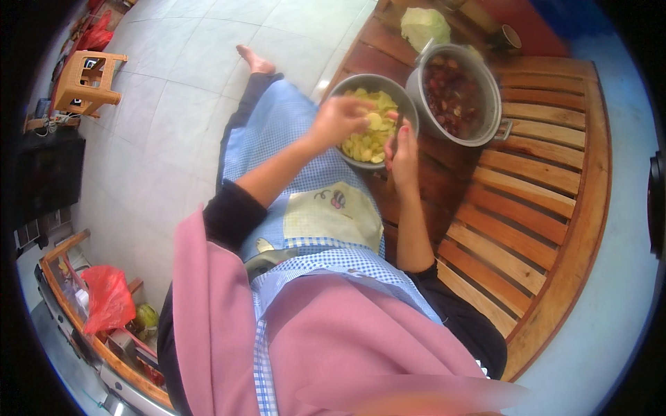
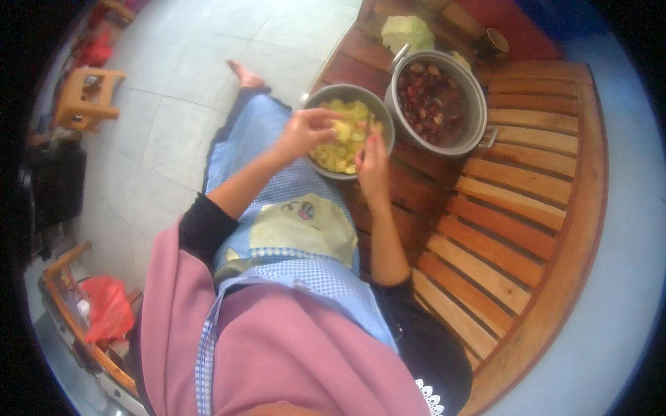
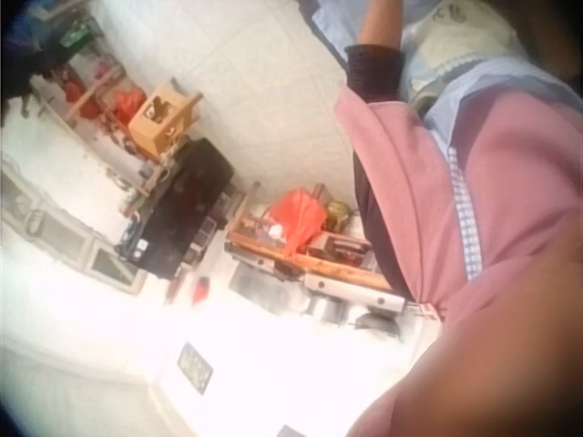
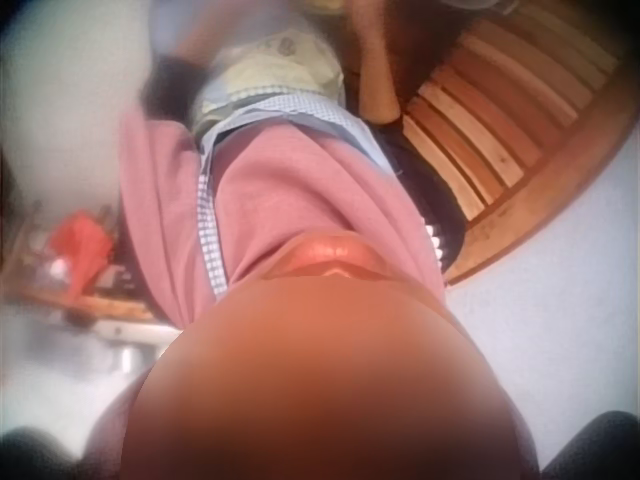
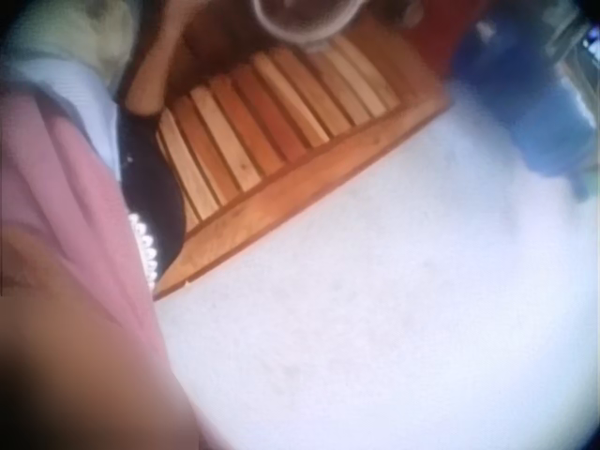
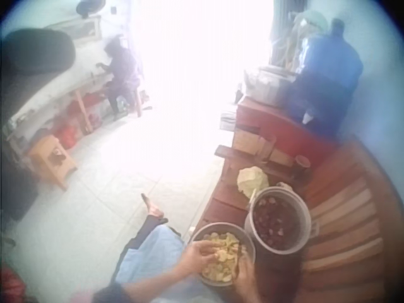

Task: The person cuts yellow vegetable pieces into smaller chunks using a knife in a metal bowl. The cut pieces remain in the bowl as the person continues cutting.

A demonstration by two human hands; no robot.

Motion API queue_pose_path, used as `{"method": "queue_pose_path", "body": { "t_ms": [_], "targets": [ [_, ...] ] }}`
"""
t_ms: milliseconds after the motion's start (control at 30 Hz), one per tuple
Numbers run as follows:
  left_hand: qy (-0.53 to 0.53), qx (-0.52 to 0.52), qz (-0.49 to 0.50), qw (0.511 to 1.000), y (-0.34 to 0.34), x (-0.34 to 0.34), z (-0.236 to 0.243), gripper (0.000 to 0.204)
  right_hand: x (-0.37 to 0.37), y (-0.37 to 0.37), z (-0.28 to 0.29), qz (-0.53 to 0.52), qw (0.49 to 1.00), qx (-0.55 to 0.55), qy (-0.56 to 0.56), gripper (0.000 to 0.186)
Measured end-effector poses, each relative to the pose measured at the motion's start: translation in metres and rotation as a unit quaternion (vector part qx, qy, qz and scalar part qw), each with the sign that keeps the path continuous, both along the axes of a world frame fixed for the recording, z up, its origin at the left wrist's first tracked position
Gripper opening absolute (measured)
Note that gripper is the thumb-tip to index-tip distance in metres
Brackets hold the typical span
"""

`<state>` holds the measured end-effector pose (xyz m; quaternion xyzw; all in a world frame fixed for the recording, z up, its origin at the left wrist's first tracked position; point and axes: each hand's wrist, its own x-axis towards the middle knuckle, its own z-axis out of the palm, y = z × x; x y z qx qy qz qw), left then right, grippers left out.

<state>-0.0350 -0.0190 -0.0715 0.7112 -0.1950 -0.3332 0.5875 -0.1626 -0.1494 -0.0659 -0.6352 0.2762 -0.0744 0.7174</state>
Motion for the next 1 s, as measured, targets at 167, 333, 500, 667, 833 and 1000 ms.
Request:
{"method": "queue_pose_path", "body": {
  "t_ms": [167, 333, 500, 667, 833, 1000],
  "targets": [
    [0.128, -0.021, 0.03, 0.991, 0.006, -0.004, 0.016, 0.029, -0.001, 0.017, 0.014, 0.053, 0.982, -0.182, -0.013, 0.042],
    [0.141, -0.033, 0.034, 0.989, 0.006, -0.007, 0.023, 0.028, 0.004, 0.017, 0.022, 0.096, 0.951, -0.294, -0.021, 0.042],
    [0.203, -0.068, 0.036, 0.976, 0.005, -0.013, 0.027, 0.023, 0.004, 0.027, 0.021, 0.052, 0.93, -0.363, -0.031, 0.032],
    [0.193, -0.042, 0.014, 0.98, 0.006, -0.021, 0.026, 0.023, 0.004, 0.033, 0.013, 0.003, 0.918, -0.392, -0.054, 0.024],
    [0.201, -0.023, -0.025, 0.979, 0.009, -0.025, 0.02, 0.024, 0.003, 0.027, 0.003, 0.018, 0.931, -0.363, -0.032, 0.028],
    [0.024, 0.029, -0.104, 0.994, 0.007, -0.006, 0.013, 0.028, 0.007, 0.014, -0.011, 0.017, 0.996, -0.077, 0.034, 0.038]
  ]
}}
